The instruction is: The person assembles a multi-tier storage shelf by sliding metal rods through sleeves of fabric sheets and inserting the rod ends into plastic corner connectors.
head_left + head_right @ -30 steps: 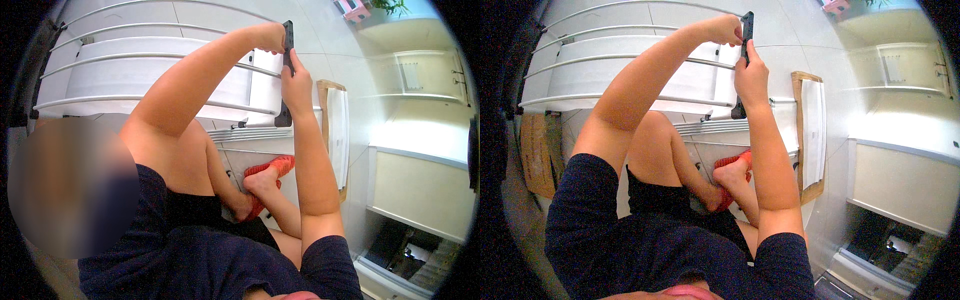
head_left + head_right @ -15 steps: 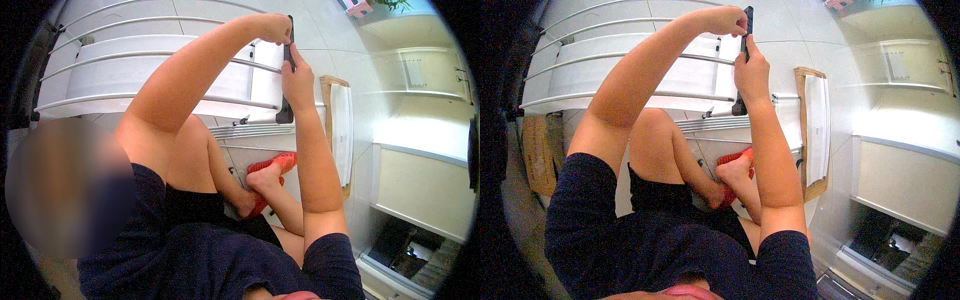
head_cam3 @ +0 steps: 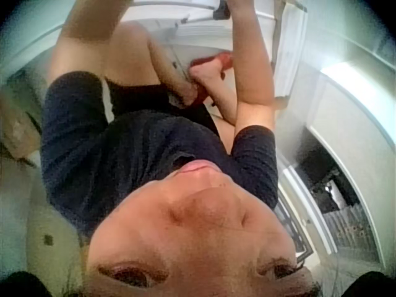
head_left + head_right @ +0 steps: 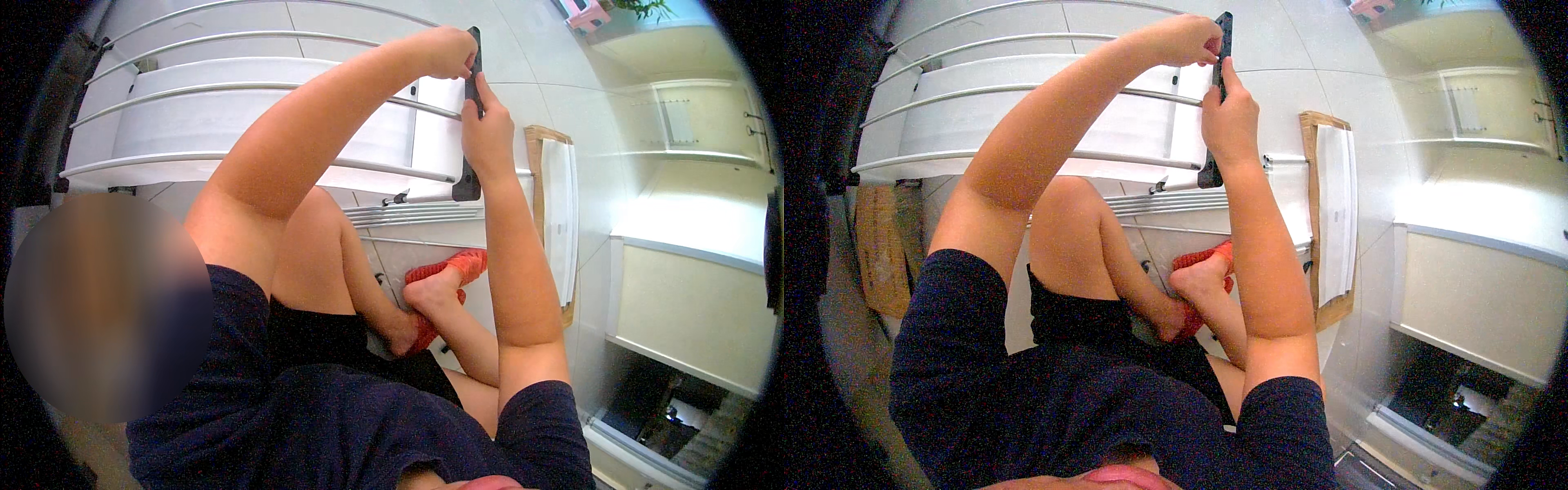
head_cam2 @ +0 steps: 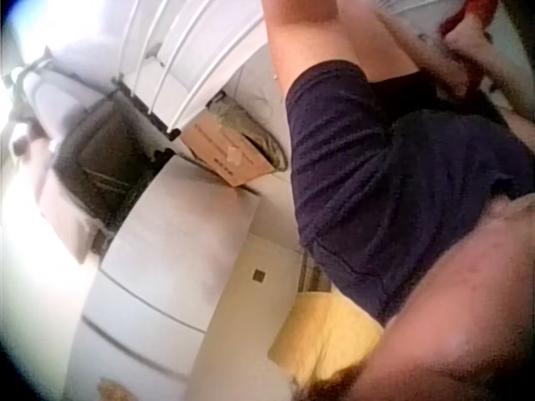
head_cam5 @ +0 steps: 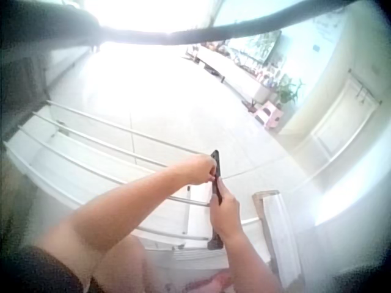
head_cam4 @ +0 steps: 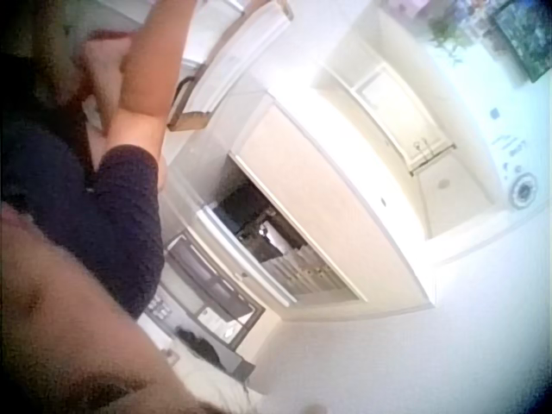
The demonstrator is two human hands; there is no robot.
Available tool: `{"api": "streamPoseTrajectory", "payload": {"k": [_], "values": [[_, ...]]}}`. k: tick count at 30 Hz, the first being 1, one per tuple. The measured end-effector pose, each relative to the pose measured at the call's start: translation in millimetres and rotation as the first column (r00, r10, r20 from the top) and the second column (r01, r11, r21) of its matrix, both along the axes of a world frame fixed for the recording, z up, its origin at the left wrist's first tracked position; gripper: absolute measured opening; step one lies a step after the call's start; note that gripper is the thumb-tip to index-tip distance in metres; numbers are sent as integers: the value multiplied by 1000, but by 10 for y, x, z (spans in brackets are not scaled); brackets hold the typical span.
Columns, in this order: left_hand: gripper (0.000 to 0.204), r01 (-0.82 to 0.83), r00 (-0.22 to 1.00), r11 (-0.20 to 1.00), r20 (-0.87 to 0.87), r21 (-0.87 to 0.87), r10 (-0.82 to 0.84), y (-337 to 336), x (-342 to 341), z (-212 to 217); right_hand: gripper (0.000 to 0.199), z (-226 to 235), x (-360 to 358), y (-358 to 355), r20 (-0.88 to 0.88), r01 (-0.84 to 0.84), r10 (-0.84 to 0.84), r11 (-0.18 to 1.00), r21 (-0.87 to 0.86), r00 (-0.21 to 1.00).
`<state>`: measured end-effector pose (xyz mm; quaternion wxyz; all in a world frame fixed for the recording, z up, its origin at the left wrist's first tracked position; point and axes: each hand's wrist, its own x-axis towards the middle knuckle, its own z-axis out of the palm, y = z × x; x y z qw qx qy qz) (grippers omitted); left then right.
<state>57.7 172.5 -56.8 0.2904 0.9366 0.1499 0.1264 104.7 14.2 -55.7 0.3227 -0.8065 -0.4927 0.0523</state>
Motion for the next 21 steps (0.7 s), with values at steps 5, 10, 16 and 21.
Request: {"api": "streamPoseTrajectory", "payload": {"k": [5, 10, 16, 21], "values": [[17, -113, 992, 989, 66, 96, 107, 83, -33, -24, 46, 14, -33, 21, 26, 0, 0, 1000, -14, 1000], [16, -233, 969, 969, 109, 83, 223, 450, 170, 42, 46, 38, -23, -49, 44, 14, -12, 1000, -28, 999], [18, -203, 976, 948, -26, 244, 216, 656, 399, -225, 46, -43, -36, -1, 66, -38, 35, 998, 48, 997], [18, -229, 973, 971, 14, -73, 230, 685, 564, -315, 45, -43, 1, -19, 58, -28, 26, 999, 32, 998]]}}
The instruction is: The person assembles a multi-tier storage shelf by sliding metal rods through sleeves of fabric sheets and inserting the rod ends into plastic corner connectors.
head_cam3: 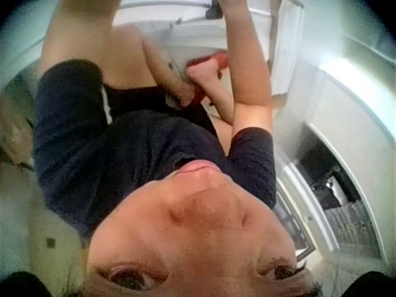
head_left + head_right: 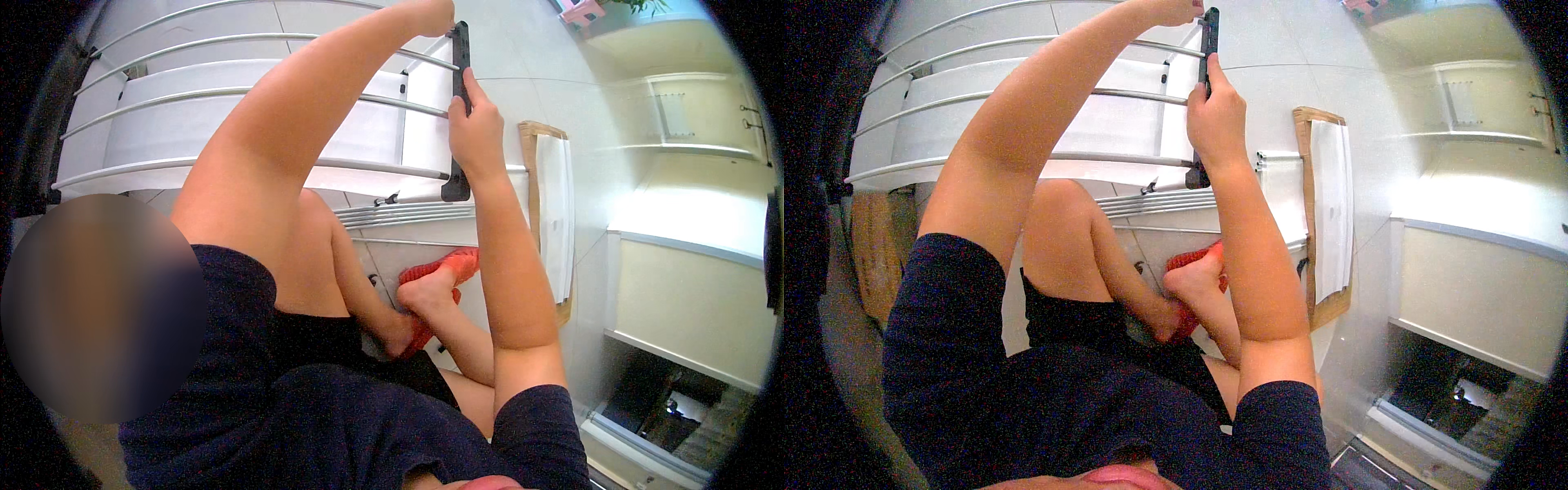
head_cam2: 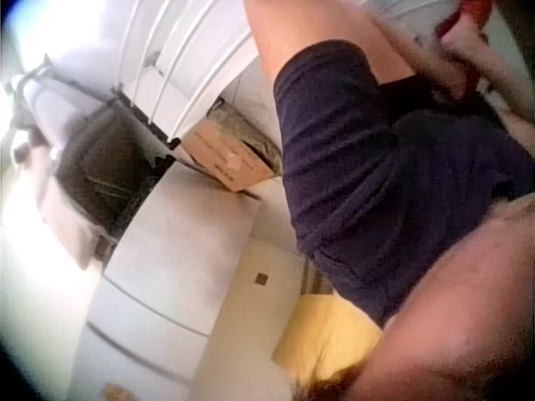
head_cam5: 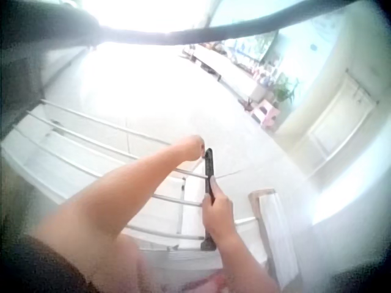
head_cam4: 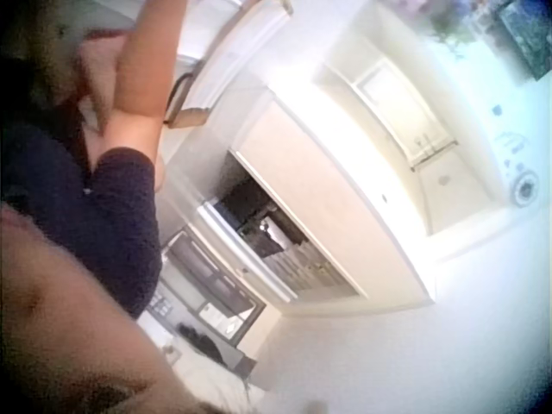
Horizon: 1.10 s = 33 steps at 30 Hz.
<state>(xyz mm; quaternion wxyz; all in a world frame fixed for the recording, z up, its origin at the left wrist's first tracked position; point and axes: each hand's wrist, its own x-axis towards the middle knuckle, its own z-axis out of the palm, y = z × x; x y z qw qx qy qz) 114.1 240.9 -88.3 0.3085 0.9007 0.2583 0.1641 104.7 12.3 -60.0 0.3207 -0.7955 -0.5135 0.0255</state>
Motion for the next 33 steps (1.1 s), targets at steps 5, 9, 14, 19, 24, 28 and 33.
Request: {"api": "streamPoseTrajectory", "payload": {"k": [5, 9, 14, 19, 24, 28, 33], "values": [[16, -2, 1000, 999, 27, 41, 0, 73, -18, -2, 44, 80, -83, 31, -16, 3, -3, 1000, -26, 1000], [15, -19, 997, 999, 71, -45, 23, -63, -44, 85, 44, 70, -48, 3, 11, 25, -24, 999, -43, 1000], [15, -53, 993, 999, 104, 2, 52, -127, -167, 108, 44, 104, -89, 33, -22, 15, -16, 998, -58, 1000], [17, -93, 991, 995, 89, -32, 96, -244, -216, 218, 44, -24, 33, -2, 76, -58, 54, 997, 50, 996], [20, -71, 989, 997, 132, -14, 72, -200, -243, 167, 46, -26, -14, 17, 69, -3, 3, 1000, 5, 998], [19, -81, 977, 990, 205, 117, 56, -231, -248, 171, 47, 2, -24, 7, 28, 5, -4, 999, -42, 1000], [21, 1, 947, 930, 299, 367, -119, -443, -586, 478, 48, -120, 59, 20, -171, 28, -30, 999, -17, 985]]}}
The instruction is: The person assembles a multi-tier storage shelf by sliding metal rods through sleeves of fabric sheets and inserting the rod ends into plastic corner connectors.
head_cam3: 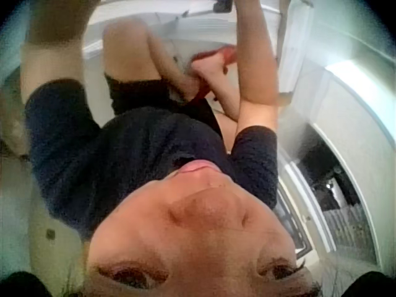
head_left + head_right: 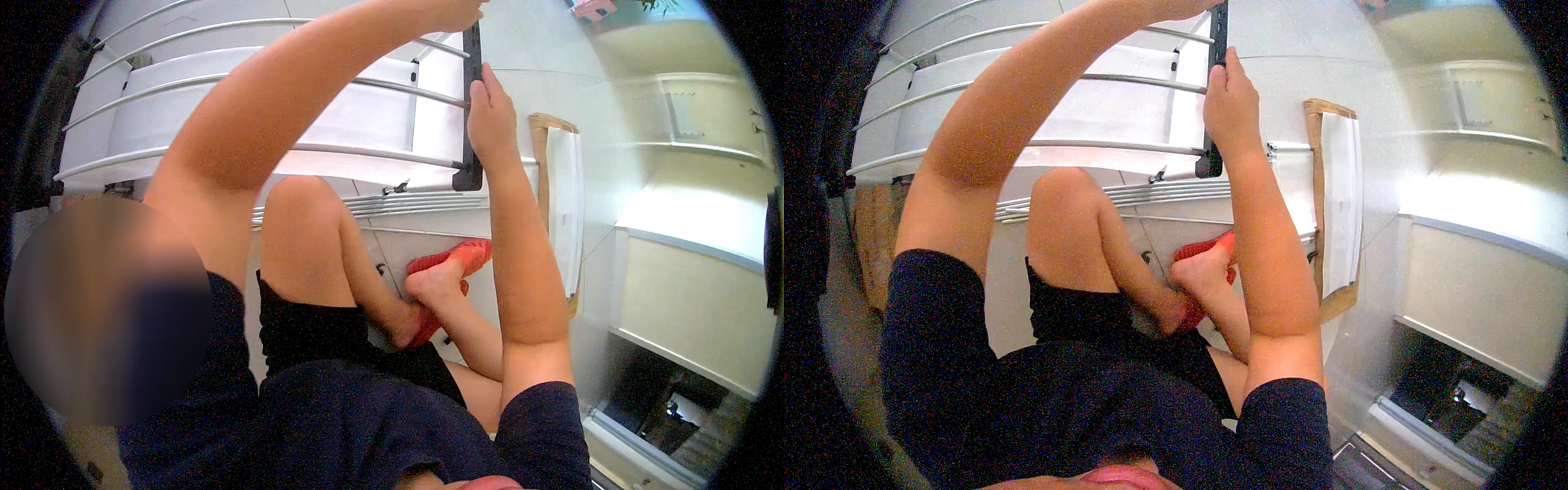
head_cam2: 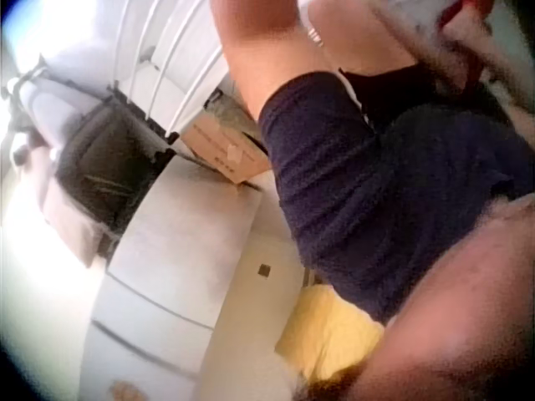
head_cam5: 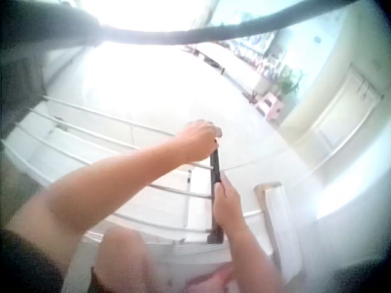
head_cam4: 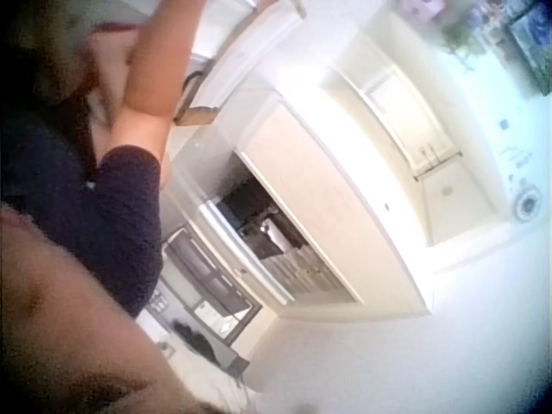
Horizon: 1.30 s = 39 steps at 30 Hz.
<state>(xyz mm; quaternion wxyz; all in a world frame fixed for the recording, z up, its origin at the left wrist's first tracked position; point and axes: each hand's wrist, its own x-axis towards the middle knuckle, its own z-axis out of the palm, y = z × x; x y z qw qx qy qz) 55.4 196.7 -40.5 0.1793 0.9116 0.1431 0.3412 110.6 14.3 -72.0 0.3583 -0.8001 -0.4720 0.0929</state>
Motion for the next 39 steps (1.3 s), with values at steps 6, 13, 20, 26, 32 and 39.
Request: {"api": "streamPoseTrajectory", "payload": {"k": [6, 13, 20, 26, 32, 39], "values": [[24, 129, 959, 986, -239, -108, -151, -664, -672, 66, 47, -80, 105, -159, -454, 22, 56, 986, 165, 889], [21, 70, 938, 970, -316, -234, -144, -769, -893, -160, 45, 24, -170, -277, -546, 65, 52, 979, 194, 836], [18, 93, 956, 957, -245, -277, -163, -728, -763, -292, 46, -83, -120, -260, -547, 82, 35, 979, 188, 837], [19, 223, 969, 967, -140, 127, -205, -1235, -925, -93, 46, -150, -24, -306, -617, 73, 68, 977, 201, 784], [17, 262, 893, 965, -380, 0, -243, -1423, -1063, -328, 45, -113, -87, -296, -545, 44, 76, 978, 204, 835], [19, 294, 925, 956, -257, 18, -280, -1412, -1016, -468, 53, -63, -173, -447, -437, 26, 54, 984, 175, 898]]}}
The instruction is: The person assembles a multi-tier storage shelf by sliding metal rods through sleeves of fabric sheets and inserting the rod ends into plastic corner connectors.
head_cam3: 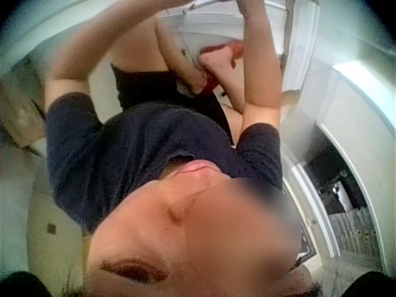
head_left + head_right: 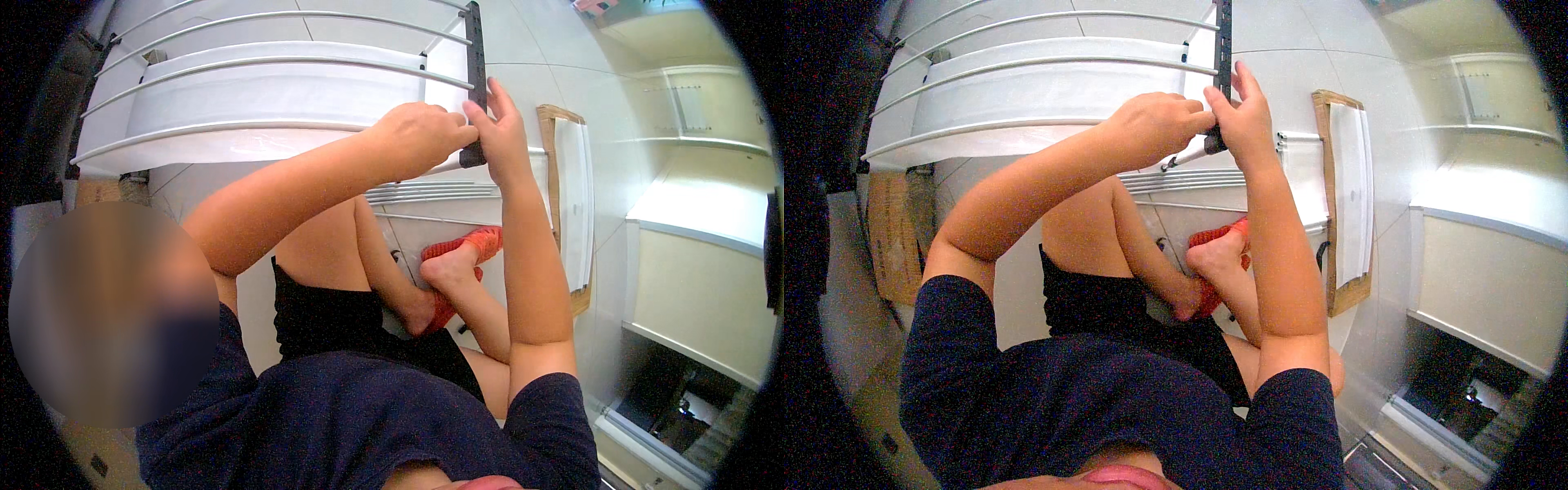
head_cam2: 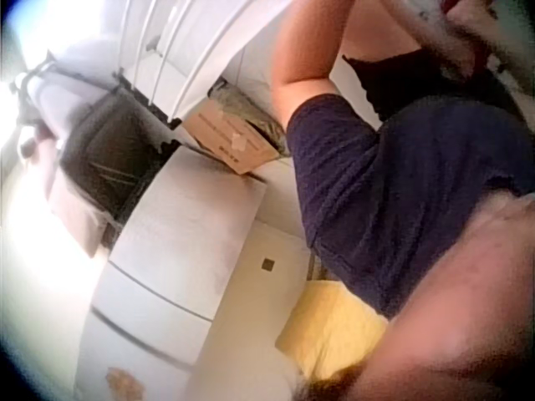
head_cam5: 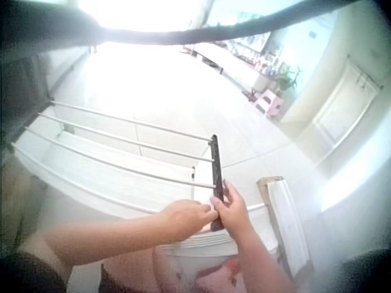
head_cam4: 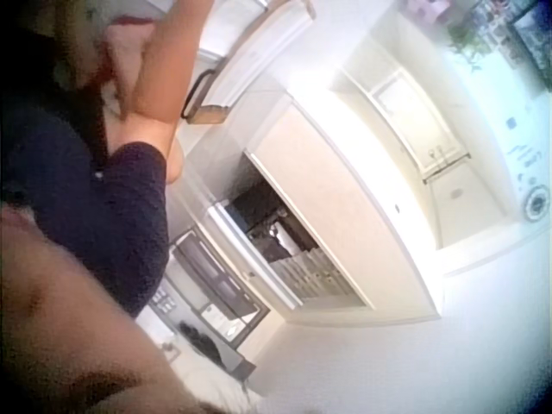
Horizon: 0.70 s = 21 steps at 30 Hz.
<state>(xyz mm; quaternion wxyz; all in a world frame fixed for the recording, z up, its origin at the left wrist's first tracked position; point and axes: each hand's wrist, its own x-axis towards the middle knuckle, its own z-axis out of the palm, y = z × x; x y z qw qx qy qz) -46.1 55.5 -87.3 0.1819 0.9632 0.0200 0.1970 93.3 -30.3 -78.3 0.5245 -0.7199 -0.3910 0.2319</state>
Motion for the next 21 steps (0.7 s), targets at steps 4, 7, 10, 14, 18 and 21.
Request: {"api": "streamPoseTrajectory", "payload": {"k": [4, 7, 10, 14, 18, 21], "values": [[23, 47, 999, 999, -27, -10, -47, -5, 0, 8, 51, 20, -12, -70, -48, -75, 76, 997, 21, 996], [24, 69, 996, 997, -55, 17, -68, 5, -6, 33, 50, 44, 30, -58, -14, -128, 127, 992, -10, 992], [26, 82, 995, 996, -65, 34, -80, 16, -8, 28, 46, 27, 46, -61, 54, -105, 106, 994, -26, 993], [27, 79, 994, 996, -79, 37, -76, 30, -18, 24, 40, 94, 6, -60, 149, -94, 106, 992, -86, 983], [24, 104, 990, 995, -92, -1, -104, 47, -20, 42, 37, 114, 3, -53, 194, -104, 123, 989, -106, 973], [21, 116, 984, 993, -129, -32, -119, 64, -17, 69, 35, 87, -2, -47, 209, -114, 124, 992, -60, 970]]}}
